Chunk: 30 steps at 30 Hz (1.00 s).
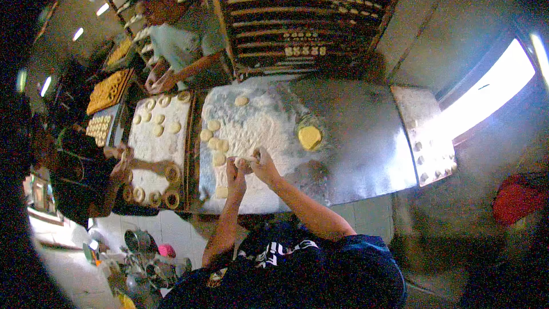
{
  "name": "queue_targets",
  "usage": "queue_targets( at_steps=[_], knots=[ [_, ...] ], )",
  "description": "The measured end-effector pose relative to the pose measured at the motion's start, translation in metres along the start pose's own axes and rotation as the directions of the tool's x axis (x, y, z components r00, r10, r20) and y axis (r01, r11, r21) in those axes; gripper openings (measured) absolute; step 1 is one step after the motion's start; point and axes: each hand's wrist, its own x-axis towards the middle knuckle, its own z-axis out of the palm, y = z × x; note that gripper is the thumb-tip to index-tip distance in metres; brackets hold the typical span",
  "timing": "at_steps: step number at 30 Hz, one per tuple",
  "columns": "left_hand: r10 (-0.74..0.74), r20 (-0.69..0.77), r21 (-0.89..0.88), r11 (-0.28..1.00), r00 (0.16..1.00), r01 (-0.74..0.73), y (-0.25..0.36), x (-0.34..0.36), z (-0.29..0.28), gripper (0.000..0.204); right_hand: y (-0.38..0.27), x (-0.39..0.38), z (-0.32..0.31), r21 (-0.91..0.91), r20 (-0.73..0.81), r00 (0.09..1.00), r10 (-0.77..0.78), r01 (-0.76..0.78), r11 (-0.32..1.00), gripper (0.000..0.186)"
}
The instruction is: The person shapes dough balls into ring shapes by hand and places them onto a wooden board. Two other people are also shaping dough at the same table. The person repeatedly picks up dough, forms it into a ring, and arranges it on the board.
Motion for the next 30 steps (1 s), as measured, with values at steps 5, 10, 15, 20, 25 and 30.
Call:
queue_targets(
  at_steps=[5, 10, 15, 20, 25, 30],
  knots=[
    [0.032, 0.236, -0.611, 0.782, 0.971, 0.123, 0.017, -0.004, 0.038, 0.059, -0.025, -0.001, -0.041, 0.439, 0.074, 0.923, 0.377, -0.370, 0.819, 0.013],
    [-0.226, -0.025, -0.515, 0.838, 0.974, 0.181, 0.008, -0.002, 0.058, 0.034, -0.032, 0.000, -0.061, 0.654, 0.219, 0.923, 0.316, -0.379, 0.655, 0.045],
    [0.366, 0.036, 0.820, 0.521, 0.930, -0.237, -0.004, 0.024, 0.054, 0.043, -0.021, -0.017, -0.046, 0.477, 0.367, 0.887, 0.280, -0.438, 0.762, 0.059],
    [0.078, -0.209, 0.229, 0.973, 0.975, -0.028, -0.012, 0.010, 0.043, 0.049, -0.014, -0.021, -0.033, 0.533, 0.134, 0.939, 0.317, -0.338, 0.776, 0.062],
    [0.204, -0.177, 0.543, 0.836, 0.963, -0.077, -0.005, 0.010, 0.014, 0.055, -0.023, -0.023, -0.008, 0.494, 0.213, 0.926, 0.313, -0.378, 0.783, 0.049],
    [0.045, -0.177, 0.596, 0.800, 0.983, 0.071, 0.003, 0.002, -0.027, 0.052, -0.025, -0.030, 0.032, 0.426, 0.229, 0.940, 0.253, -0.331, 0.842, 0.044]
  ],
)
